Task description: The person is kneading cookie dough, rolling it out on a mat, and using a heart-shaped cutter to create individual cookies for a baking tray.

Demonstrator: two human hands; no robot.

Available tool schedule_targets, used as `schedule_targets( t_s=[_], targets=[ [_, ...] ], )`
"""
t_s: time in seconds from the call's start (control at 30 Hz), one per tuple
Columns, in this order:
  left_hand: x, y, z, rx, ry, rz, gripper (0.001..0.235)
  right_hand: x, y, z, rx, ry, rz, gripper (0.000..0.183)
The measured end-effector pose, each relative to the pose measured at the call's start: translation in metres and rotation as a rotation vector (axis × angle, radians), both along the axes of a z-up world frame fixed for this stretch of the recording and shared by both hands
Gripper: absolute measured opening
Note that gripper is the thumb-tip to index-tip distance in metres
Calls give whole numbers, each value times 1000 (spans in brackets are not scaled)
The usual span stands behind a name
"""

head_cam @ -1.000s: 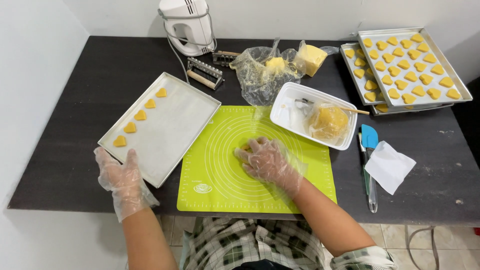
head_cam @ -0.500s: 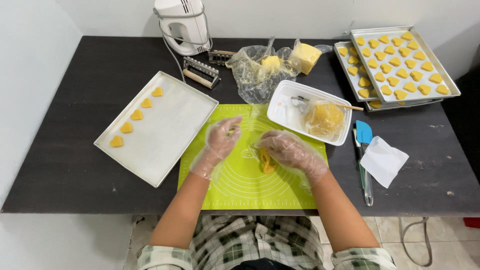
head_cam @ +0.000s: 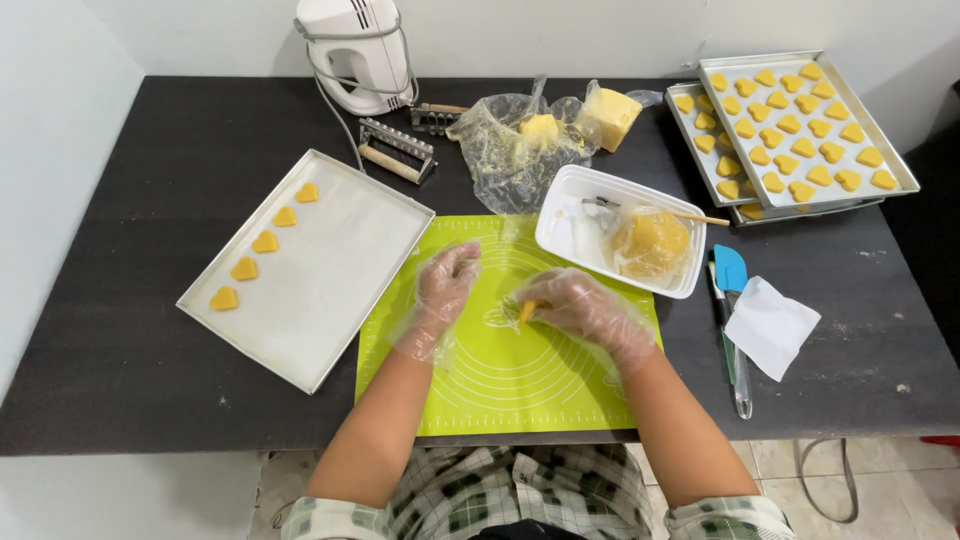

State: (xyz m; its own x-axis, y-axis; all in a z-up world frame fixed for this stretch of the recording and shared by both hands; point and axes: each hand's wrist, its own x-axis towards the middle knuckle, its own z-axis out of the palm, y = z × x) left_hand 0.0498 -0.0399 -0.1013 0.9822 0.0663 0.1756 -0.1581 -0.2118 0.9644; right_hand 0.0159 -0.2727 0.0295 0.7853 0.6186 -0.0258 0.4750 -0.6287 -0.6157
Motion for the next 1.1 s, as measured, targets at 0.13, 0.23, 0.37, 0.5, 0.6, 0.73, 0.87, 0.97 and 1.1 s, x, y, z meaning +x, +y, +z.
schedule_targets(
  t_s=[0.13, 0.23, 0.37, 0.5, 0.6, 0.73, 0.87, 0.97, 1.1],
  targets=[
    [-3, 2, 5, -31, 42, -12, 33, -1, -13, -23, 401, 14, -260, 32],
    [-3, 1, 10, 25, 5, -22, 32, 8, -28, -39, 769, 203, -254, 49],
    [-7, 0, 19, 22, 5, -34, 32, -10, -4, 32, 1039, 610, -394, 35],
    [-7, 1, 22, 37, -8, -31, 31, 8, -21, -40, 1235, 835, -419, 19],
    [-4, 2, 15, 21, -3, -24, 32, 11, -9, -17, 1231, 833, -398, 13],
    [-9, 4, 24, 4, -2, -17, 32, 32, -11, -36, 1373, 751, -302, 31],
    [-2, 8, 17, -22, 2, -22, 32, 40, -26, -70, 1368, 797, -260, 40],
    [-3, 4, 16, -31, 2, -38, 31, 26, -23, -45, 1323, 758, -348, 67],
    [-6, 3, 21, -25, -10, -52, 31, 20, -15, -26, 1315, 567, -396, 73]
  ],
)
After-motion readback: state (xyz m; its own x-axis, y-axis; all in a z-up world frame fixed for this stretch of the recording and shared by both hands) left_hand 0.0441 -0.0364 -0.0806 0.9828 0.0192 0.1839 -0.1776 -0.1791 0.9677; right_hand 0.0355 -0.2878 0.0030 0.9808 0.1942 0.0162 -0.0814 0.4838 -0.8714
